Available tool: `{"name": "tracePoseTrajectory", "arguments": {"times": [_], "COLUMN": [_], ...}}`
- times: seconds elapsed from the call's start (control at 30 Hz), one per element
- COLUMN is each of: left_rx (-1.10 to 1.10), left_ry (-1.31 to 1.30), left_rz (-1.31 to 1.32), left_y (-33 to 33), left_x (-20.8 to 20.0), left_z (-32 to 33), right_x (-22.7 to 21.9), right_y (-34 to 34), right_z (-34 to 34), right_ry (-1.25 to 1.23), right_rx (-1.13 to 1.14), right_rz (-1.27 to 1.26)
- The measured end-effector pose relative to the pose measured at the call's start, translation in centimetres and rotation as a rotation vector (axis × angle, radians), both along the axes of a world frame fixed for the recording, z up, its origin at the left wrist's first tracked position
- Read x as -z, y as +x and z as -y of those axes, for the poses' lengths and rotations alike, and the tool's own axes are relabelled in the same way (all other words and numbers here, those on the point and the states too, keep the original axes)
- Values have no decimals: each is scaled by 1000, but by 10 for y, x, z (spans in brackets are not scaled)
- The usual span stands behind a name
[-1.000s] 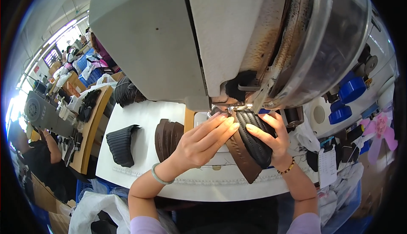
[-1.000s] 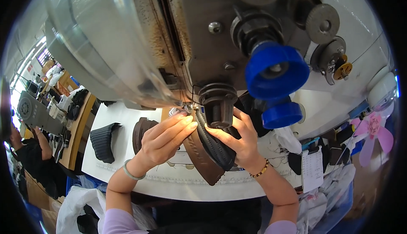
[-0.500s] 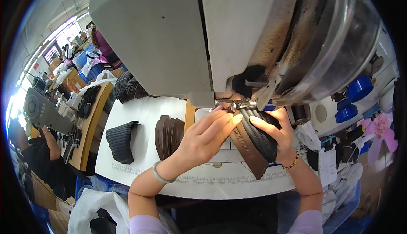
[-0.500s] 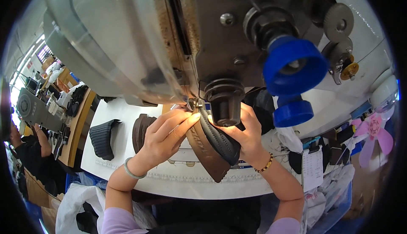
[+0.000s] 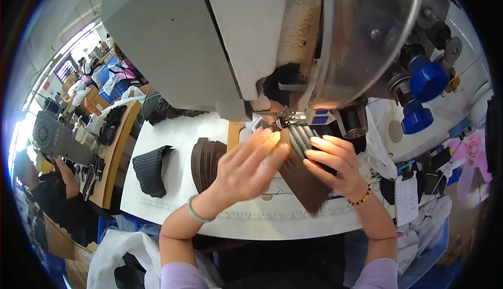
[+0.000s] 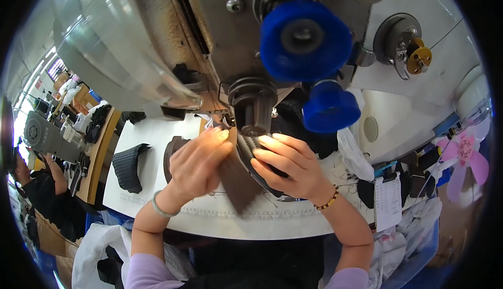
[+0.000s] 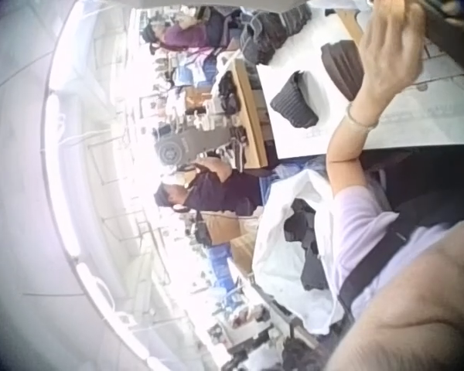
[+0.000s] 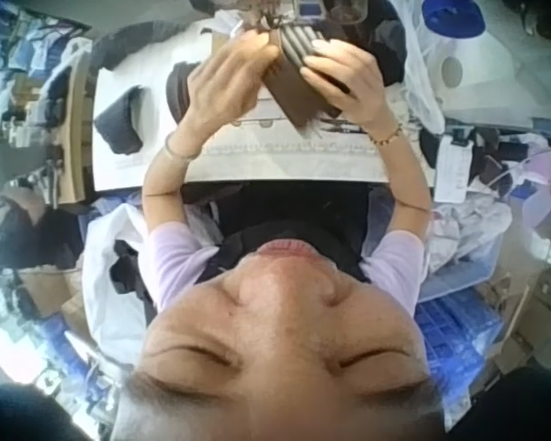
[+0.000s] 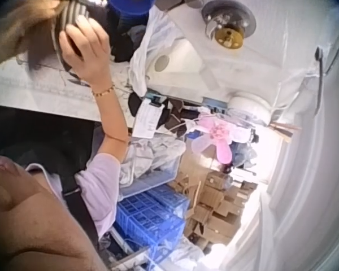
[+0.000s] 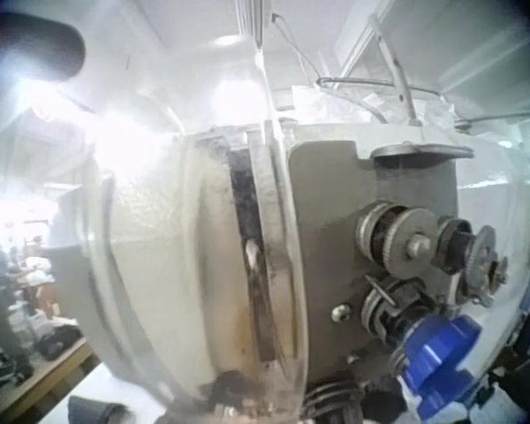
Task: Sewing leather or fabric components of a shoe together using an industrial sewing machine.
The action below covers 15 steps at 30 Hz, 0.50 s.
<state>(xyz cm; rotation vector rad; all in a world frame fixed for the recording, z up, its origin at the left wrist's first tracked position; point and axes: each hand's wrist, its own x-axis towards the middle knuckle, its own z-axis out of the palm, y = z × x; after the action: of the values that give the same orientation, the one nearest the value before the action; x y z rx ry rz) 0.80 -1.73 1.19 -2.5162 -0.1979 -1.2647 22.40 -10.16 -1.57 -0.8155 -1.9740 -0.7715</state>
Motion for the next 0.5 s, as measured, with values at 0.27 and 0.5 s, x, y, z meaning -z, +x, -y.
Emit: {"name": "tracePoseTrajectory", "arguments": {"times": [0.27, 0.5], "left_rx": [135, 107], "left_ry": [-92, 86], "left_rz": [197, -20], "left_y": [4, -1], "left_x": [2, -5], "left_z": [-6, 5], "right_x": [-2, 3], "right_y": [-12, -11], "right_z": [4, 1], "right_ry": [-109, 1], "right_rx": [-151, -111], "right_rz": [-192, -122]}}
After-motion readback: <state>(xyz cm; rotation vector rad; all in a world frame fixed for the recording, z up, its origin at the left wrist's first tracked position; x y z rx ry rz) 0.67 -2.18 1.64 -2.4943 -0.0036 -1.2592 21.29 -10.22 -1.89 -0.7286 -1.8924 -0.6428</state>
